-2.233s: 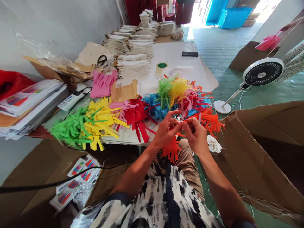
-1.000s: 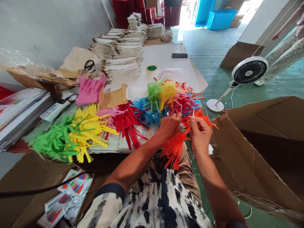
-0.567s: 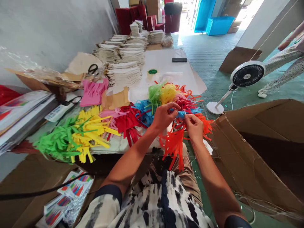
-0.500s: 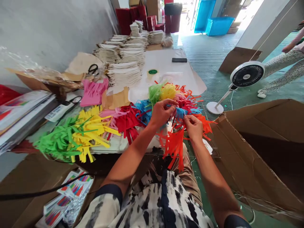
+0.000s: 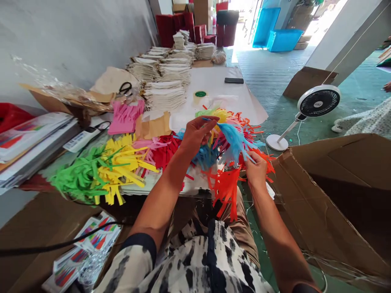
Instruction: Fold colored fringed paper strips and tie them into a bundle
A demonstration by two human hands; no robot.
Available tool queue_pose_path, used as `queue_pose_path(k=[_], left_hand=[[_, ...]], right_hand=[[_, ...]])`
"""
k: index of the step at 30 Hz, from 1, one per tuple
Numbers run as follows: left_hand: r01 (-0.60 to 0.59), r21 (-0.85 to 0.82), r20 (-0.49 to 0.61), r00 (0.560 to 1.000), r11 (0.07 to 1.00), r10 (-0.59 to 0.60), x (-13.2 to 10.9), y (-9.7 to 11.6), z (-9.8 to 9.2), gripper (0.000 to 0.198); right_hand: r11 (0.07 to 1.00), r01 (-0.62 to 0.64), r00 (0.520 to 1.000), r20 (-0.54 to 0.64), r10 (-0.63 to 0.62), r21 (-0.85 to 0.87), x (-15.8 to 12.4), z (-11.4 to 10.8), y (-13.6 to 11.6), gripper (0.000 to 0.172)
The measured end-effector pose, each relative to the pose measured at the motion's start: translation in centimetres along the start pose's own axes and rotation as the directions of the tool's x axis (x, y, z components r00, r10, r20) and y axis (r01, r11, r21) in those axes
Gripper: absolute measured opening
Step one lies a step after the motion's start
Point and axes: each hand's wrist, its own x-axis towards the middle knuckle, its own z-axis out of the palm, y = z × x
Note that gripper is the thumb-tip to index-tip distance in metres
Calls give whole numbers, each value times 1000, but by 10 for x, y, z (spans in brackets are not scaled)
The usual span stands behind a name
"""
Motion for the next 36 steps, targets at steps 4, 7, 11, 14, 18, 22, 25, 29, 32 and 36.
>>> queue_pose_path(k=[4,7,11,14,18,22,25,29,32,36], left_hand=[[-52,-32,-24,998,998,51,2,1,-7,45],[-40,-45,-62,997,998,37,3,-2,-14,46],[5,6,-14,1000,1000,-4,-1,-11,-12,38],[-27,104,59,998,994,21,-13,-20,-4,37],[-67,207,197,980,976,26,-33,-32,9,36],[-140,281,259,964,949,66,-44,-37,14,33],[-161,304,267,960,939,78,-46,-39,13,34],[-126,257,245,968,958,62,-46,-46,11,41],[-66,176,212,977,982,28,-49,-50,11,48],[8,98,161,987,995,-24,-52,-49,10,48]], right_hand=[[999,37,990,-136,-32,37,-3,-3,-8,39],[994,91,966,-249,-71,66,-10,-6,-22,41],[969,241,902,-355,-245,-58,-21,-8,-42,41],[955,277,904,-309,-296,-105,-26,-4,-54,42],[957,286,952,-97,-289,-49,-25,9,-63,34],[961,275,961,43,-274,-14,-21,17,-64,30],[971,235,968,100,-231,-34,-20,18,-63,33],[980,192,974,131,-184,-54,-20,17,-62,34],[978,201,972,136,-193,-48,-20,17,-61,33],[984,177,978,115,-173,-25,-18,20,-56,34]])
